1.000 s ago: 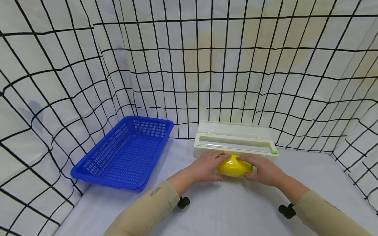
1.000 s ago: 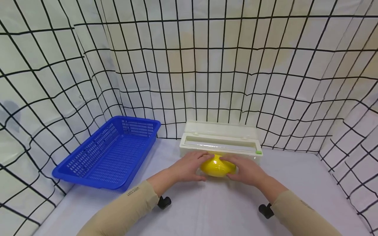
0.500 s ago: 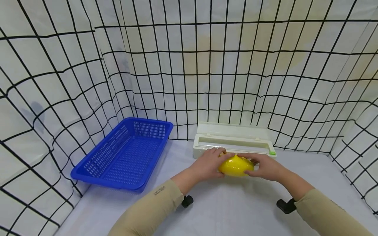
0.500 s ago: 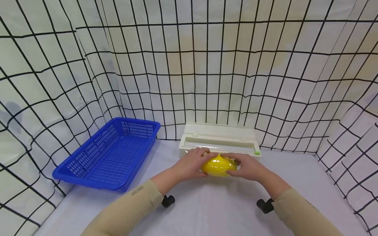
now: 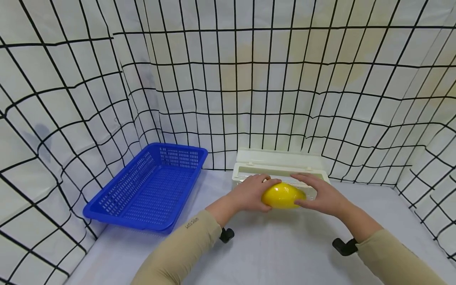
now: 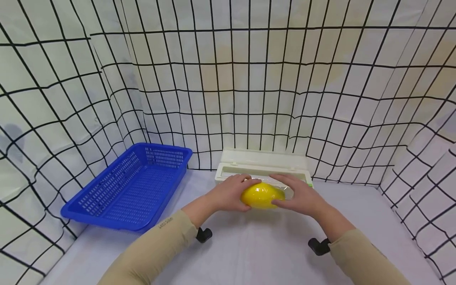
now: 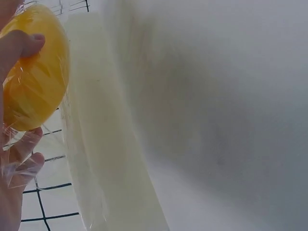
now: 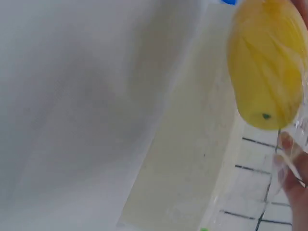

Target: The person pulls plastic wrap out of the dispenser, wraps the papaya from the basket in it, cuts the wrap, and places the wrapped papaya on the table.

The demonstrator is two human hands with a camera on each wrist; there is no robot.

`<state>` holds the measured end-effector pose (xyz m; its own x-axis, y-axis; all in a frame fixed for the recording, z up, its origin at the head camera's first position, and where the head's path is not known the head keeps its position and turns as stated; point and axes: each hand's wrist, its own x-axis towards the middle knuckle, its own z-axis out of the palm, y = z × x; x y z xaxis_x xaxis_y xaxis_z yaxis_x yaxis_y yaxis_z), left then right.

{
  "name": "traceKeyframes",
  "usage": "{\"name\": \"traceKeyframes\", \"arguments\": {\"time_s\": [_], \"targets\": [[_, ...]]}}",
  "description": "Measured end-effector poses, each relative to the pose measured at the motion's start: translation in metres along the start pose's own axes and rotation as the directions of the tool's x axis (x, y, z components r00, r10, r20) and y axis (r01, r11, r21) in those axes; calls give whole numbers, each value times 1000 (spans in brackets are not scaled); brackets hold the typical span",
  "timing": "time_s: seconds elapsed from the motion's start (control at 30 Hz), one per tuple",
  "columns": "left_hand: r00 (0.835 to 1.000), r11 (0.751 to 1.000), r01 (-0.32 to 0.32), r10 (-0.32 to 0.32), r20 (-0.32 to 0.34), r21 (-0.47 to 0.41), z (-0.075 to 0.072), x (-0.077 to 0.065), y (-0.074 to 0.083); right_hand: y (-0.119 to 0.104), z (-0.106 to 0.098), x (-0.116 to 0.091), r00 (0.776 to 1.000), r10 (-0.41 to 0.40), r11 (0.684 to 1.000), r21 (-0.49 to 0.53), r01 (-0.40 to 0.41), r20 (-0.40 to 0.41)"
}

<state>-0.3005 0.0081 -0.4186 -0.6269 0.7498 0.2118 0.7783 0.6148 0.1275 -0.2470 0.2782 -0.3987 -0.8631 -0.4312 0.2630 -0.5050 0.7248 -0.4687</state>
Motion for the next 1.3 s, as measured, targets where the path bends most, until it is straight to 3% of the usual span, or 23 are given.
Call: {"name": "traceKeyframes", "arguments": {"time_s": [0.1,0.23,0.3,0.4,0.57,0.7,0.8,0.93,1.1,1.2,1.3], "targets": [[1000,998,23,-22,16,-53,-4,2,-3,-7,3,3,992,-125,984,-130,120,-29],[999,992,43,-39,35,-119,-9,5,-6,-8,11,10,952,-303,919,-277,282,-35],[998,989,47,-40,48,-144,-11,7,-7,-6,15,12,935,-353,893,-314,323,-41],[996,982,57,-44,75,-177,-15,10,-9,-1,21,15,924,-378,880,-329,342,-51],[991,953,101,-71,112,-286,-19,12,-11,2,26,19,947,-316,914,-288,284,-67],[983,901,169,-123,139,-399,-22,13,-13,1,26,20,971,-228,953,-219,207,-73],[972,885,225,-174,157,-408,-26,11,-14,1,25,21,979,-188,969,-177,172,-76],[972,926,229,-202,118,-301,-31,7,-14,2,21,23,986,-153,981,-133,143,-71],[997,987,71,-73,-11,-146,-29,7,-15,1,14,30,994,-104,992,-70,101,-37],[998,996,18,-22,-52,-91,-24,9,-14,0,10,34,997,-70,997,-21,70,-12],[998,993,26,-33,-60,-115,-20,11,-13,-2,7,36,1000,-12,1000,18,12,13]]}}
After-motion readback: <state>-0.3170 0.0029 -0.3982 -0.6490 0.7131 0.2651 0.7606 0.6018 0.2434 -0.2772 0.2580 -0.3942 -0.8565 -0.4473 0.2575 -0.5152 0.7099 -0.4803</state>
